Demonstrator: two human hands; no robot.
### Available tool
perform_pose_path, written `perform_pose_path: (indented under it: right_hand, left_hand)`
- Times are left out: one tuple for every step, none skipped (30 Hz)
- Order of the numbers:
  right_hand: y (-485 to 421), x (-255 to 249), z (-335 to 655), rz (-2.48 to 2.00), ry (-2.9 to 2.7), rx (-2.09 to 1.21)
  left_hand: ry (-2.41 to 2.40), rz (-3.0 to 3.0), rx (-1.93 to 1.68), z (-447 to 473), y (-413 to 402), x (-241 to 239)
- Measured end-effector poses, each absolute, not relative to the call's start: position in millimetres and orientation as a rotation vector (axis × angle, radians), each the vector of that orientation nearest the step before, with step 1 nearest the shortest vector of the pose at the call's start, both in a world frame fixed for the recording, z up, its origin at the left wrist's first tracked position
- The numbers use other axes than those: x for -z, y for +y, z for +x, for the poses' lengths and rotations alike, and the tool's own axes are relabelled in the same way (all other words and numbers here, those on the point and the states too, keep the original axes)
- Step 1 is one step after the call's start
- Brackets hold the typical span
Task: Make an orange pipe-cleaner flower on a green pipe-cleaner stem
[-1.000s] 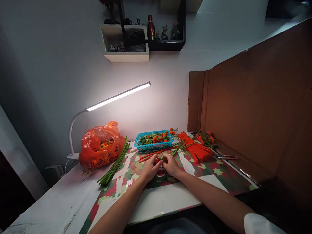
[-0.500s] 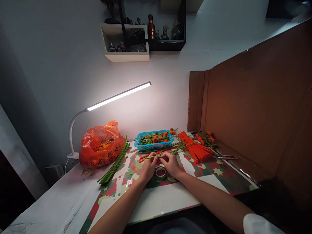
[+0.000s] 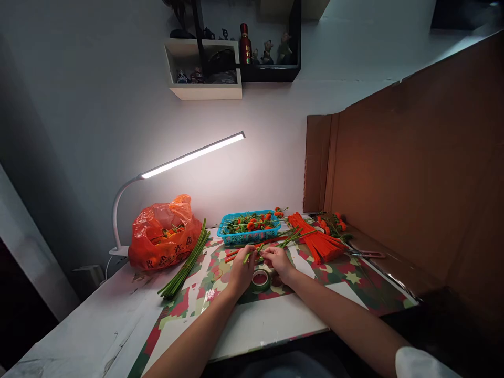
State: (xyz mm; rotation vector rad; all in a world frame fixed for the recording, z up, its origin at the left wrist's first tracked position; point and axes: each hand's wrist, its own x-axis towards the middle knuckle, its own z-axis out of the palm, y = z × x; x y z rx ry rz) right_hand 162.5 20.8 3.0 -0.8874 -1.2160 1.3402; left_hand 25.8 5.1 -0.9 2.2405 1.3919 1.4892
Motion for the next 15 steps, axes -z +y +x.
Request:
perform_pose_path:
  right_hand:
    - [19.8, -3.6, 162.6, -0.885, -1.211, -1.336]
    - [18.9, -3.9, 162.6, -0.882, -1.217, -1.31]
    - [18.2, -3.9, 162.4, -0.881, -1.231, -1.259]
    - [17.7, -3.6, 162.0, -0.88, -1.252, -1.189]
    - [17.4, -3.0, 161.6, -0.881, -1.275, -1.109]
    - [17.3, -2.2, 161.0, -0.882, -1.298, -1.035]
    - [17.4, -1.5, 160.5, -0.882, -1.316, -0.978]
    - [17.7, -0.8, 159.9, -0.88, -1.327, -0.943]
    - [18.1, -0.2, 159.5, -0.876, -1.33, -0.935]
    - [18.6, 0.2, 159.1, -0.871, -1.323, -0.955]
    - [19.2, 0.4, 158.8, -0.864, -1.305, -0.999]
    - [19.8, 0.4, 158.8, -0.854, -1.28, -1.065]
    - [20.5, 0.3, 159.0, -0.84, -1.248, -1.15]
    - [21.2, 0.1, 159.5, -0.824, -1.209, -1.246]
    - [21.8, -0.3, 160.4, -0.808, -1.166, -1.342]
  left_hand:
    - [1.4, 2.259, -1.501, 25.4, 5.2, 1.1]
    - [1.407, 2.275, -1.51, 25.0, 5.3, 1.5]
    - [1.412, 2.285, -1.514, 24.6, 5.5, 1.8]
    - [1.42, 2.285, -1.512, 24.1, 5.8, 2.3]
    - [1.431, 2.278, -1.509, 23.7, 6.1, 2.7]
    - [1.446, 2.268, -1.504, 23.4, 6.4, 3.0]
    - [1.462, 2.262, -1.5, 23.2, 6.7, 3.2]
    - [1.479, 2.262, -1.498, 23.1, 6.9, 3.2]
    - [1.492, 2.273, -1.498, 23.3, 6.9, 2.9]
    - [1.502, 2.292, -1.499, 23.6, 6.6, 2.4]
    - [1.507, 2.312, -1.502, 24.0, 6.1, 1.5]
    - [1.51, 2.328, -1.505, 24.6, 5.3, 0.5]
    - [1.512, 2.337, -1.508, 25.3, 4.2, -0.6]
    - [1.513, 2.34, -1.509, 26.0, 3.1, -1.8]
    - [1.514, 2.338, -1.51, 26.6, 1.9, -2.8]
